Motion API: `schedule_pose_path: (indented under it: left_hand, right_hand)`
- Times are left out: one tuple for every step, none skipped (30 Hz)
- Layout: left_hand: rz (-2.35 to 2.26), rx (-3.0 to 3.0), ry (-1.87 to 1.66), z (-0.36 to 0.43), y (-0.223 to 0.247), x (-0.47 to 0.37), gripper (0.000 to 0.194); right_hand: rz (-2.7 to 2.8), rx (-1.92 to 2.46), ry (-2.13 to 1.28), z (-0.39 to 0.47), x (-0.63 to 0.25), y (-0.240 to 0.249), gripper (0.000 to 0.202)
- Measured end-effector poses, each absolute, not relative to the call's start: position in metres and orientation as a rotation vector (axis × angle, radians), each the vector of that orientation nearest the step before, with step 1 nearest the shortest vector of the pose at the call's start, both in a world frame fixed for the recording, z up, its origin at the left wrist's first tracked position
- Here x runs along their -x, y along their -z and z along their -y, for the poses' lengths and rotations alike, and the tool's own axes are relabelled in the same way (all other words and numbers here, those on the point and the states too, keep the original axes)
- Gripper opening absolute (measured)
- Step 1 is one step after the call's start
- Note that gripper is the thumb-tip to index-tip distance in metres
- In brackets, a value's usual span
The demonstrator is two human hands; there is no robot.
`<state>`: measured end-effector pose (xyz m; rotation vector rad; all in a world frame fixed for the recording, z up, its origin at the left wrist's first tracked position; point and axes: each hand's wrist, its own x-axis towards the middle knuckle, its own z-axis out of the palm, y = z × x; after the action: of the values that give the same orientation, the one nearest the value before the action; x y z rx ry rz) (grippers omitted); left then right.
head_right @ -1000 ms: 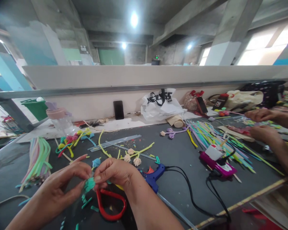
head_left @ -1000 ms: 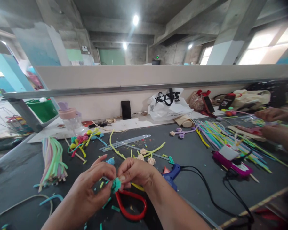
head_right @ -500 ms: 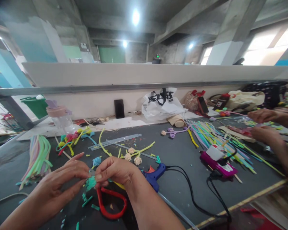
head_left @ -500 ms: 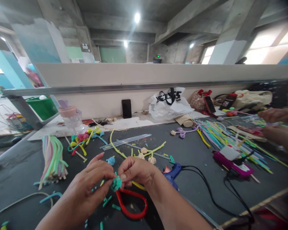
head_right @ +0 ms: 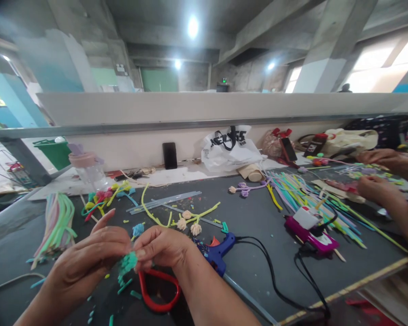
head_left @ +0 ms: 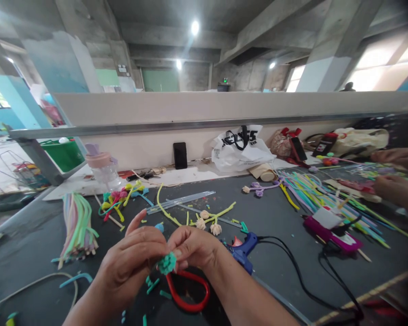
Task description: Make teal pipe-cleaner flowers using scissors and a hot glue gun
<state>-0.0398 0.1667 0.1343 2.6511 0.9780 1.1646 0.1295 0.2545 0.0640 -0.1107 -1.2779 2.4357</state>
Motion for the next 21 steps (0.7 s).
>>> schedule_pose_path:
  left_hand:
    - [-1.002, -2.623, -1.217, -0.168, -0.132, 0.04, 0.033]
    - [-1.049, -2.573, -1.278, -0.17, -0.13, 0.041, 0.034]
    - [-1.092, -2.515, -1.333, -0.171, -0.127, 0.041, 0.036]
    - [-1.126, -2.459, -1.382, -0.172, -0.123, 0.04, 0.038]
    - [-1.141, -2.412, -1.403, -0.173, -0.119, 0.039, 0.039]
    - [-1.156, -2.371, -1.396, -0.174, -0.115, 0.036, 0.04]
    - [-1.175, -2.327, -1.408, -0.175, -0.11, 0.032, 0.04]
    - [-1.216, -2.244, -1.44, -0.176, -0.105, 0.028, 0.04]
    - [-1.202, -2.172, -1.473, -0.177, -0.099, 0.023, 0.041]
    - [-1.18, -2.124, -1.514, -0.178, -0.094, 0.017, 0.04]
    - [-1.179, -2.077, -1.535, -0.179, -0.09, 0.012, 0.041]
    - [-1.199, -2.028, -1.565, -0.18, -0.087, 0.007, 0.04]
    - [-1.227, -1.961, -1.6, -0.18, -0.085, 0.003, 0.037]
    - [-1.247, -1.903, -1.627, -0.181, -0.084, 0.001, 0.034]
    - [-1.259, -1.851, -1.646, -0.181, -0.084, 0.0, 0.029]
    - [-1.263, -1.81, -1.66, -0.181, -0.085, 0.0, 0.026]
    - [-1.257, -1.79, -1.67, -0.181, -0.086, 0.001, 0.023]
    - [-1.252, -1.792, -1.675, -0.182, -0.088, 0.004, 0.022]
    - [-1.253, -1.815, -1.681, -0.182, -0.09, 0.007, 0.022]
    - [-1.264, -1.862, -1.686, -0.182, -0.091, 0.01, 0.023]
    - [-1.29, -1.928, -1.693, -0.181, -0.092, 0.014, 0.024]
  right_hand:
    - [1.278, 0.1, -2.415, -0.255, -0.13, -0.066, 0.029]
    - [1.267, 0.087, -2.385, -0.255, -0.132, -0.069, 0.029]
    - [1.249, 0.07, -2.345, -0.255, -0.133, -0.072, 0.029]
    - [1.225, 0.051, -2.296, -0.254, -0.134, -0.076, 0.03]
    - [1.204, 0.036, -2.245, -0.254, -0.135, -0.079, 0.029]
    - [1.192, 0.027, -2.194, -0.252, -0.135, -0.083, 0.029]
    - [1.193, 0.028, -2.143, -0.251, -0.135, -0.086, 0.028]
    - [1.202, 0.038, -2.097, -0.25, -0.134, -0.088, 0.028]
    - [1.213, 0.057, -2.058, -0.248, -0.133, -0.09, 0.028]
    - [1.22, 0.079, -2.025, -0.246, -0.132, -0.09, 0.027]
    - [1.221, 0.104, -2.0, -0.245, -0.13, -0.09, 0.025]
    - [1.215, 0.129, -1.982, -0.244, -0.129, -0.09, 0.024]
    - [1.206, 0.154, -1.973, -0.243, -0.128, -0.089, 0.023]
    - [1.204, 0.185, -1.968, -0.243, -0.126, -0.089, 0.023]
    - [1.212, 0.223, -1.962, -0.243, -0.126, -0.088, 0.024]
    - [1.227, 0.268, -1.953, -0.244, -0.125, -0.089, 0.024]
    - [1.256, 0.315, -1.938, -0.245, -0.125, -0.089, 0.025]
    - [1.296, 0.363, -1.911, -0.245, -0.126, -0.091, 0.025]
    - [1.333, 0.415, -1.859, -0.246, -0.127, -0.093, 0.024]
    - [1.366, 0.466, -1.774, -0.247, -0.128, -0.096, 0.022]
    - [1.396, 0.509, -1.655, -0.247, -0.129, -0.099, 0.018]
